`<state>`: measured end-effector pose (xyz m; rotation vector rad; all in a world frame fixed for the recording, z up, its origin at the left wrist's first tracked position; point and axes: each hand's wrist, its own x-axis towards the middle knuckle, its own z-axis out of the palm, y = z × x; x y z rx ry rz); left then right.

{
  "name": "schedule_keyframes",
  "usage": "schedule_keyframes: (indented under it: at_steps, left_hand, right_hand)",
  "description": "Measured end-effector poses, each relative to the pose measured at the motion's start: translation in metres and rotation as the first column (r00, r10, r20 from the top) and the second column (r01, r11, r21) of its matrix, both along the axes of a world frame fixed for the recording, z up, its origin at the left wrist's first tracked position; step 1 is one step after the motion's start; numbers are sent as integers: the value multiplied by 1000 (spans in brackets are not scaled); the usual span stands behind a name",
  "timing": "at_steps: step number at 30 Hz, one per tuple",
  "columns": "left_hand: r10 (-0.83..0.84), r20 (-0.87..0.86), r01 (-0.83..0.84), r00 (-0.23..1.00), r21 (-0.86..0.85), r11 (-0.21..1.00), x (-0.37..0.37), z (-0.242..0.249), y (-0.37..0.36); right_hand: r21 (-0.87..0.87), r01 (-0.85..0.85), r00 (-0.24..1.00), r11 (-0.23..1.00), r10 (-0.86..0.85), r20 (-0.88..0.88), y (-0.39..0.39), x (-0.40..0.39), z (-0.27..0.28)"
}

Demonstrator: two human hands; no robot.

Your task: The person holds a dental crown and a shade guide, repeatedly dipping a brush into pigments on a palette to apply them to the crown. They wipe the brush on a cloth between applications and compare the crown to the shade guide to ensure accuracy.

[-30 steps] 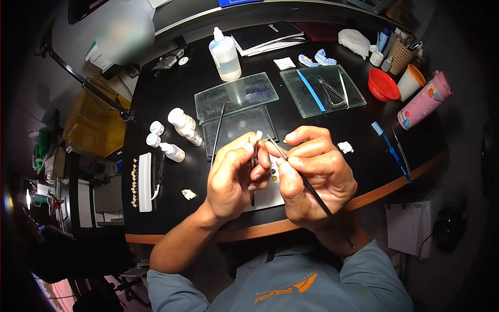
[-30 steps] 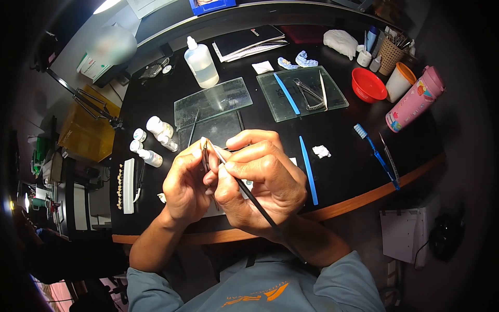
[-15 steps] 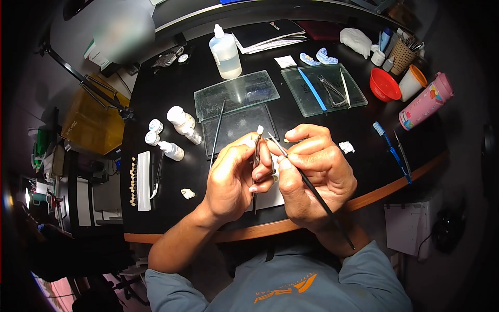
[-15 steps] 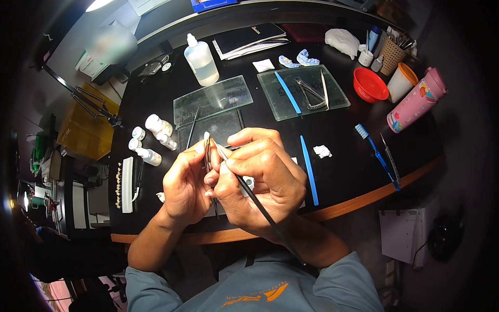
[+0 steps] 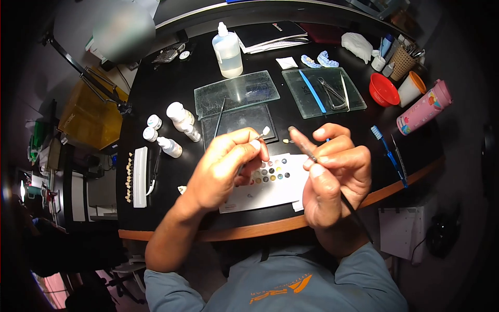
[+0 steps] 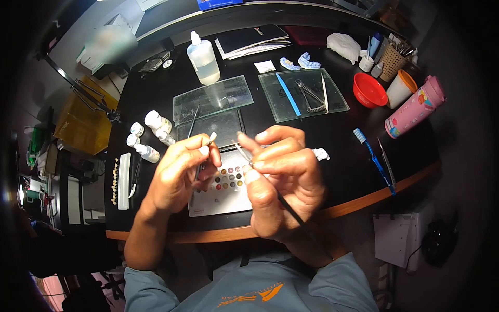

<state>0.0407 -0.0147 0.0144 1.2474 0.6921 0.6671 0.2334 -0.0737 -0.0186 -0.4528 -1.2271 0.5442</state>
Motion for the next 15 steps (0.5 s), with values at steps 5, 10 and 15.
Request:
schedule_keyframes:
  at_steps: [5,10,15]
  left_hand:
    - [72,-257,8,964,297,955,-5,-7,11]
    - [148,-400,52,904,448,892,-4,9,5]
    - [166,-321,104,932,680,726,-5,-16,16]
  right_hand:
    - [-125,-24,994,992,37,104,-1,22,22]
    - [-224,-72,906,972,158,393,25,52,46]
    - [-293,-98,875,951,223,429,53,65,25]
